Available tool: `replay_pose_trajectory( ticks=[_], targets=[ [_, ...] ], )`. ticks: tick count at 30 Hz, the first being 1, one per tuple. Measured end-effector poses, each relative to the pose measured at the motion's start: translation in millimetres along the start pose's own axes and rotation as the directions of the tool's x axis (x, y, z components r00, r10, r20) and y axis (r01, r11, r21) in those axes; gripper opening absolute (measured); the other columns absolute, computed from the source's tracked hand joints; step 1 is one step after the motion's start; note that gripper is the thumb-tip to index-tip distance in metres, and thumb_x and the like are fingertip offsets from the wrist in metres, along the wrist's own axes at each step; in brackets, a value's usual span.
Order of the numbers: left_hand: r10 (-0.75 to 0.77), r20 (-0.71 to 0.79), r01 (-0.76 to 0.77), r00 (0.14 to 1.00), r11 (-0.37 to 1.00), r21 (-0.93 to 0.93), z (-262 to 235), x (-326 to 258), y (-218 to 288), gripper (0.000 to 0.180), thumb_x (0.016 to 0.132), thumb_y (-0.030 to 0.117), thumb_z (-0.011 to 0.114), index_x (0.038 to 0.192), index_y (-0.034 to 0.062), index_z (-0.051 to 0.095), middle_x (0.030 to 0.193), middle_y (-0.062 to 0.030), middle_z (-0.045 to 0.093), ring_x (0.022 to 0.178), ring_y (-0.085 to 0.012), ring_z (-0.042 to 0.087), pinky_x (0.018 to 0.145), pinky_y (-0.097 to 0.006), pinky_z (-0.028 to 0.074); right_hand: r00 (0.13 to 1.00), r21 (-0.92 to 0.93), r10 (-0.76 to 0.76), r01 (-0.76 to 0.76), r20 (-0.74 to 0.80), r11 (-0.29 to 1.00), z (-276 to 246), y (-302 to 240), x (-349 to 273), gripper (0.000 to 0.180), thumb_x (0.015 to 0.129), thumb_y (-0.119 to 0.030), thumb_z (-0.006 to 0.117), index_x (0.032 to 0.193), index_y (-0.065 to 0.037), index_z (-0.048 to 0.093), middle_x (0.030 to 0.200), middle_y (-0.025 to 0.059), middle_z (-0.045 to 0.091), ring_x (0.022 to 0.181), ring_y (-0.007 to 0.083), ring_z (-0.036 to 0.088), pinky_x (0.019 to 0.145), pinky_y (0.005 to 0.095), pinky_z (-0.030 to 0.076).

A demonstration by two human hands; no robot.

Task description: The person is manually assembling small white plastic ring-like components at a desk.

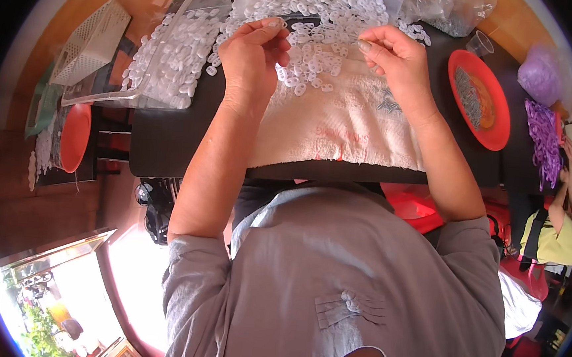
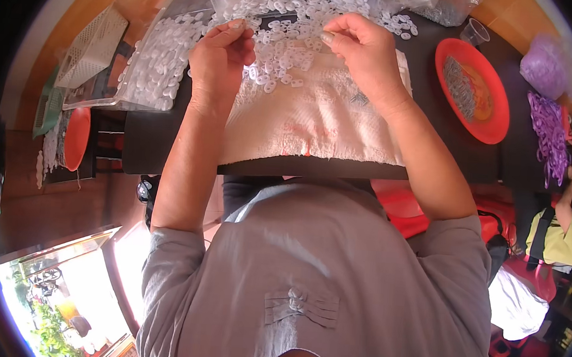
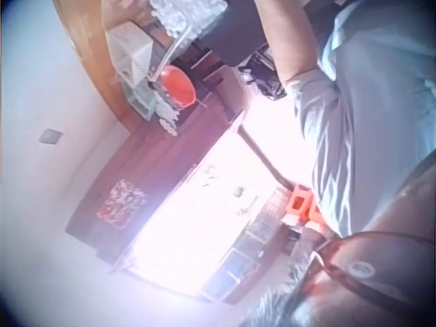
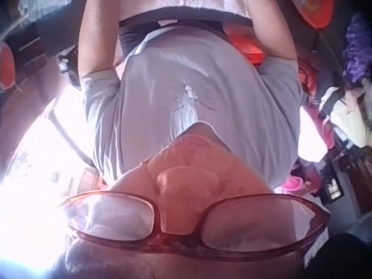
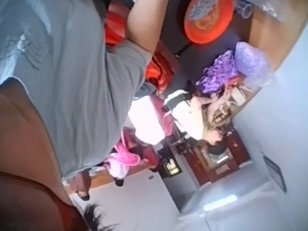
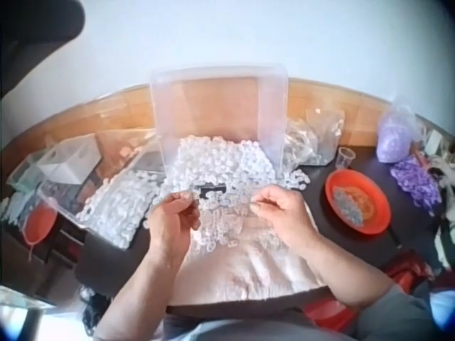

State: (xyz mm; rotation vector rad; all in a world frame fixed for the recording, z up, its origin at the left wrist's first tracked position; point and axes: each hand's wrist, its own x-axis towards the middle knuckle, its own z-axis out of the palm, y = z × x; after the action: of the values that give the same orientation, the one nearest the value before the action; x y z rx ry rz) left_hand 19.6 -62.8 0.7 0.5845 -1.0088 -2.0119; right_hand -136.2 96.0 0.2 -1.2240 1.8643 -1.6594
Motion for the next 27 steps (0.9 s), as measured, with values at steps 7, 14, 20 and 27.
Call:
replay_pose_trajectory(
  ticks=[7, 14, 20, 27],
  targets=[
    [-0.035, 0.008, 0.035, 0.999, 0.999, -0.002, -4, 3, 0, 0.009, 0.082, 0.002, 0.061, 0.085, -0.0064, 0.061, 0.073, -0.0151, 0.063, 0.056, -0.0205, 0.058, 0.046, -0.031, 0.042, 0.968, -0.537, -0.054, 0.181, 0.243, 0.824, 14, -17, 5, 0.009, 0.082, -0.01, 0.063, 0.088, -0.004, 0.065, 0.068, 0.0028, 0.06, 0.063, 0.0105, 0.056, 0.059, 0.0291, 0.044],
    [-0.05, 0.008, 0.05, 0.999, 0.999, 0.008, -3, 3, -2, 0.009, 0.079, 0.002, 0.062, 0.082, -0.0057, 0.061, 0.072, -0.0146, 0.063, 0.054, -0.0208, 0.057, 0.045, -0.031, 0.042, 0.894, -0.719, -0.177, 0.437, 0.41, 0.54, 48, -12, 28, 0.011, 0.08, -0.015, 0.059, 0.083, -0.006, 0.065, 0.078, 0.014, 0.066, 0.075, 0.0343, 0.063, 0.066, 0.0435, 0.048],
    [-0.07, 0.004, 0.07, 0.998, 0.998, 0.005, -4, 4, -7, 0.008, 0.078, 0.002, 0.062, 0.081, -0.0053, 0.062, 0.071, -0.0146, 0.063, 0.052, -0.0212, 0.057, 0.044, -0.031, 0.041, 0.888, -0.733, -0.093, 0.427, 0.45, 0.529, 53, -11, 21, 0.01, 0.078, -0.015, 0.062, 0.082, -0.006, 0.064, 0.08, 0.0137, 0.066, 0.078, 0.0334, 0.063, 0.067, 0.0439, 0.048],
    [-0.084, 0.02, 0.084, 0.996, 0.996, 0.034, 1, 0, -7, 0.008, 0.078, 0.002, 0.063, 0.08, -0.0055, 0.062, 0.069, -0.0143, 0.062, 0.051, -0.0207, 0.056, 0.043, -0.031, 0.04, 0.866, -0.561, -0.336, 0.496, 0.37, 0.662, 19, -6, 9, 0.01, 0.073, -0.002, 0.062, 0.083, -0.005, 0.06, 0.078, 0.0089, 0.062, 0.075, 0.0293, 0.061, 0.068, 0.0399, 0.049]
  ],
)
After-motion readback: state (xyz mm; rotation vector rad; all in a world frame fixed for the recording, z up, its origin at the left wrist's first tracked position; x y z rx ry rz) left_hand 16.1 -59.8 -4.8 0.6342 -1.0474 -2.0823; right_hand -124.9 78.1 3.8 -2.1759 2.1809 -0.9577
